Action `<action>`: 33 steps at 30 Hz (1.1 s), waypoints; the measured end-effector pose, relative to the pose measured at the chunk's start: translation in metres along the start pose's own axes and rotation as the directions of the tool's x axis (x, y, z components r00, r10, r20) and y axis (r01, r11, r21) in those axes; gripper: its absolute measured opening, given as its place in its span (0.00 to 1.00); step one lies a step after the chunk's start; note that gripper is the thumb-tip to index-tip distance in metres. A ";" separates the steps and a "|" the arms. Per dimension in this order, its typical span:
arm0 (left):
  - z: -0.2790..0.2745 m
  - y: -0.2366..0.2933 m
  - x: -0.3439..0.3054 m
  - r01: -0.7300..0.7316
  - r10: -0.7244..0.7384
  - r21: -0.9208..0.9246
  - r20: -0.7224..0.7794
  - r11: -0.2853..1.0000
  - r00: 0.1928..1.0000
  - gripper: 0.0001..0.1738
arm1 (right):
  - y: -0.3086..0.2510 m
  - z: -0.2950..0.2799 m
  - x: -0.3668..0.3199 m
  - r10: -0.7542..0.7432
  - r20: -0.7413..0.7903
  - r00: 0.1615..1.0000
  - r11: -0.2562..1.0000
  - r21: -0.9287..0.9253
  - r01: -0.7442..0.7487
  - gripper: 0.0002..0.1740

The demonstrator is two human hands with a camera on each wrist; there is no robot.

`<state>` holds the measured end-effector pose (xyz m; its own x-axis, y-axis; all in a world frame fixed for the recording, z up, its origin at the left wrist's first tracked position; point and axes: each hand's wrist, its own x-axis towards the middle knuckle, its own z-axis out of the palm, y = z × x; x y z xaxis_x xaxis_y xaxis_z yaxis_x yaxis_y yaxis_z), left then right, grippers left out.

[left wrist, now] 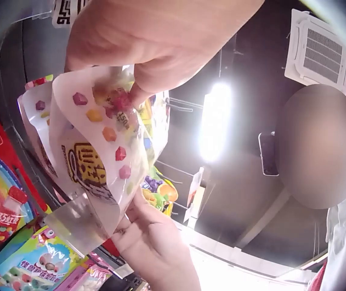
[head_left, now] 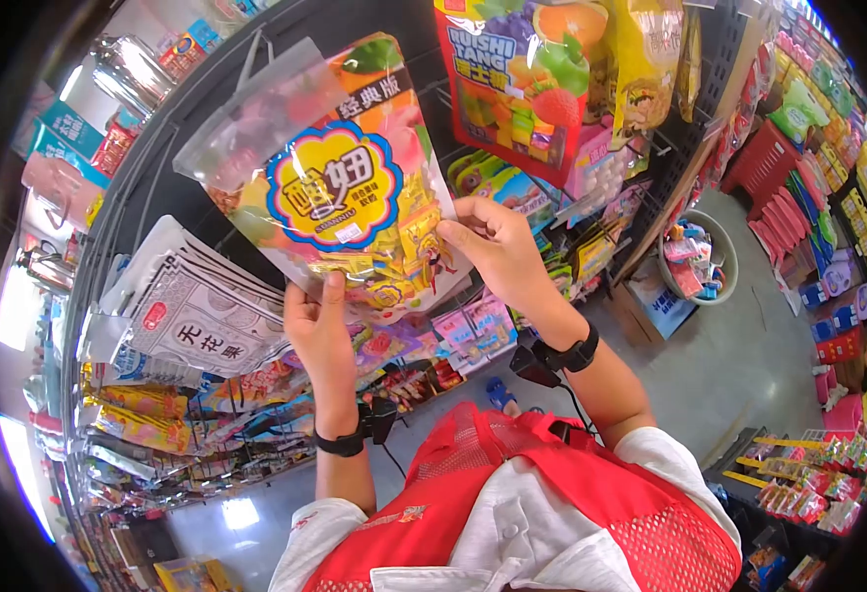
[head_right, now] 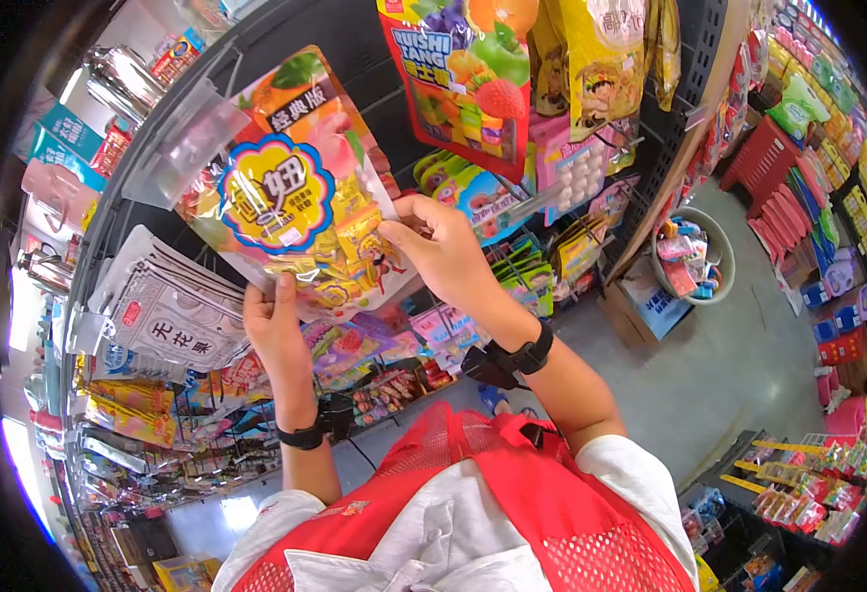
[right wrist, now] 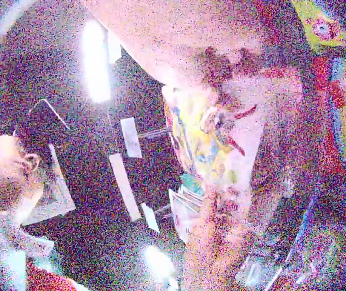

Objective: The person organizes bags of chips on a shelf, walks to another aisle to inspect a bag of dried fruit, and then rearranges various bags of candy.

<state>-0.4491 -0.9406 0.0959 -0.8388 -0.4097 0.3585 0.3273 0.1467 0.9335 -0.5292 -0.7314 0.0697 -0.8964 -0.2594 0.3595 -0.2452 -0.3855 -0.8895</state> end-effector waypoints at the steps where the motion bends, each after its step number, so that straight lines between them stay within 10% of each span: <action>1: 0.003 0.001 0.001 -0.016 0.016 -0.015 0.007 1.000 1.000 0.17 | 0.003 0.001 0.001 -0.002 -0.006 1.000 0.999 0.038 0.002 0.11; 22: -0.010 -0.013 -0.048 -0.116 0.120 0.043 -0.104 0.992 0.987 0.27 | 0.010 -0.026 -0.159 0.009 -0.410 0.912 0.988 -0.135 -0.071 0.13; 33: -0.038 -0.025 -0.078 -0.110 0.123 -0.095 0.139 0.989 0.983 0.24 | 0.007 0.025 -0.226 0.049 -0.467 0.883 0.983 -0.134 -0.126 0.15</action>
<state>-0.3752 -0.9461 0.0440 -0.8444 -0.2596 0.4686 0.4577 0.1050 0.8829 -0.3194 -0.6974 -0.0105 -0.9759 0.1659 0.1416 -0.1777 -0.2278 -0.9574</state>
